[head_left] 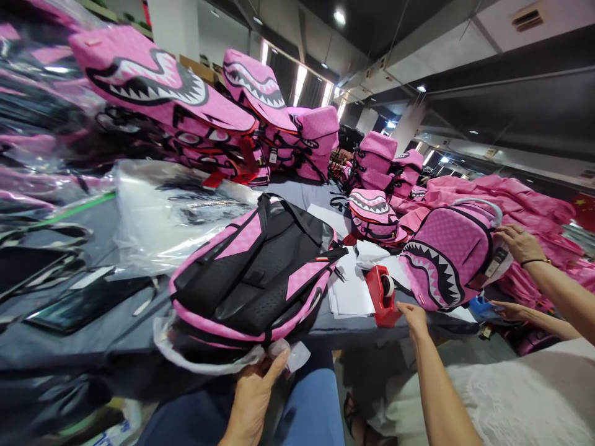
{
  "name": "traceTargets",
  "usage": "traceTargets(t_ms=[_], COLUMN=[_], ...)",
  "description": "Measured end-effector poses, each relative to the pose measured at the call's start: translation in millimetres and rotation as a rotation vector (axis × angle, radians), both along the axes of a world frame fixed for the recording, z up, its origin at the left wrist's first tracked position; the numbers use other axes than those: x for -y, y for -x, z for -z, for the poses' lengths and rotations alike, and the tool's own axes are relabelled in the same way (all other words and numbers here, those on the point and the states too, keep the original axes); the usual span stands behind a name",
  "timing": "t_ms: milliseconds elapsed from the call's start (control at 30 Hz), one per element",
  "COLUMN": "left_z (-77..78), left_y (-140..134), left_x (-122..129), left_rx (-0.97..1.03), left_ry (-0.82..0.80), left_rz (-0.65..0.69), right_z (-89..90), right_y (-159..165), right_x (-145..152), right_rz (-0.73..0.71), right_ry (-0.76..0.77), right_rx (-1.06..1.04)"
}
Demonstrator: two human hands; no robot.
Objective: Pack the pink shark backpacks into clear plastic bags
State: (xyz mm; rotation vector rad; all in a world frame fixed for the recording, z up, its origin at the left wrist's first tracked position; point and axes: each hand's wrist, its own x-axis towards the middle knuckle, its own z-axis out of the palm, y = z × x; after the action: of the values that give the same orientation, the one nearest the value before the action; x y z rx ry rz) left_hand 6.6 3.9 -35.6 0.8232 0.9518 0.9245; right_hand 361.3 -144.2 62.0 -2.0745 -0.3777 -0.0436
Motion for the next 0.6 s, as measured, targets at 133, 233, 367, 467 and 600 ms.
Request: traceTargets(t_ms=[133, 233, 367, 467, 600], left_z=[-3.1, -1.3, 2.3, 1.6, -2.7], left_y=[2, 2, 0, -2, -6], left_x=[-1, -2, -2, 1, 4], left_rx=[0.006, 0.011, -0.028, -0.039, -0.041], left_ry=[0.021, 0.025, -0.039, -0.086, -0.117], left_rz=[0.059, 0.072, 0.066, 0.049, -0.003], right_z=[-7.7, -2.4, 19.8, 29.2, 16.5], right_y=[9, 32, 71, 113, 186], right_x=[8, 21, 15, -15, -52], right_rz=[0.007, 0.046, 0.009, -0.151, -0.588], right_ry=[-0.057, -0.128, -0.243, -0.315, -0.276], right_rx=[0.013, 0.016, -0.118, -0.251, -0.353])
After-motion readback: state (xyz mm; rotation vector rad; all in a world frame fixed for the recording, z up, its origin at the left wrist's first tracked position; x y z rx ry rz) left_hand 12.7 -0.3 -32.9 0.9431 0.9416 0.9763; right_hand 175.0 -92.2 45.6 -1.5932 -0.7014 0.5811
